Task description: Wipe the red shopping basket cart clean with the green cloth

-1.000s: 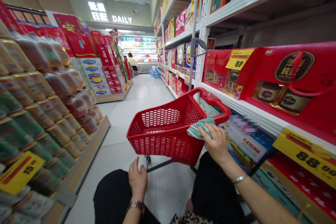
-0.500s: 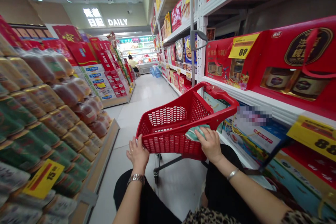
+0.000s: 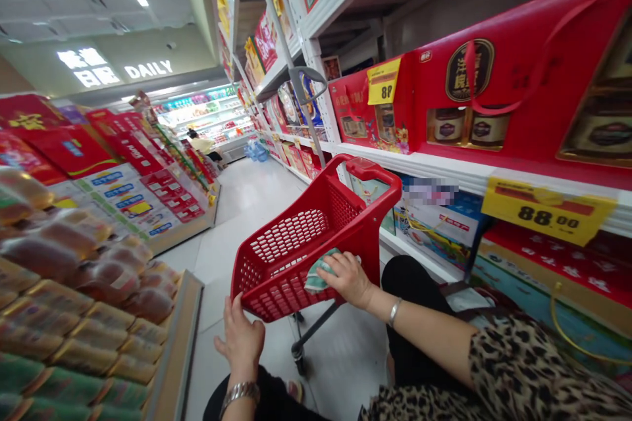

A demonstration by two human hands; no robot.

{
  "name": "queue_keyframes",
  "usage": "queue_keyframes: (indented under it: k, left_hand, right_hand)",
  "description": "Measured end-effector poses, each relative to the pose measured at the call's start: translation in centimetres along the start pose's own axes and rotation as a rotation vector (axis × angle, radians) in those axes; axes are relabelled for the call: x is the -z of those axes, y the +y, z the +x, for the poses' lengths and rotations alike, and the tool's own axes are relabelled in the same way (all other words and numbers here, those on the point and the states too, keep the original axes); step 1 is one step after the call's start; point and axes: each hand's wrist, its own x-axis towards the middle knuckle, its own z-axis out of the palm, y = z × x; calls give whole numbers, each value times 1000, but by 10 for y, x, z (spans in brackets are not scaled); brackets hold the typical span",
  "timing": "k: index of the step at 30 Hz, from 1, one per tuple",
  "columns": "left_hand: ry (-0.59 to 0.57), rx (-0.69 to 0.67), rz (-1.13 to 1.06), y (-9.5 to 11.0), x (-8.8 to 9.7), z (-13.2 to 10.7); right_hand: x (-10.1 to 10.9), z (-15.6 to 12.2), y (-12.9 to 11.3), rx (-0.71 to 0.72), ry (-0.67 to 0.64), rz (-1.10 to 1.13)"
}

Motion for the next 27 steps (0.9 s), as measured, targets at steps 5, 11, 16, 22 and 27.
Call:
queue_keyframes:
  k: [5, 11, 16, 22, 27]
  left_hand:
    - [0, -3, 10, 0, 1, -2]
    - [30, -4, 30, -1, -1, -2]
    - [23, 0, 20, 2, 2, -3]
    - [-2, 4, 33, 5, 5, -4]
    - [-12, -3, 27, 2, 5, -2]
  right_hand:
    - [19, -18, 31, -26, 45, -119]
    - [65, -30, 52, -13, 74, -145]
    - [95, -14, 71, -112, 213, -190]
    - [79, -25, 90, -275, 138, -226]
    - [47, -59, 69, -319, 2, -197]
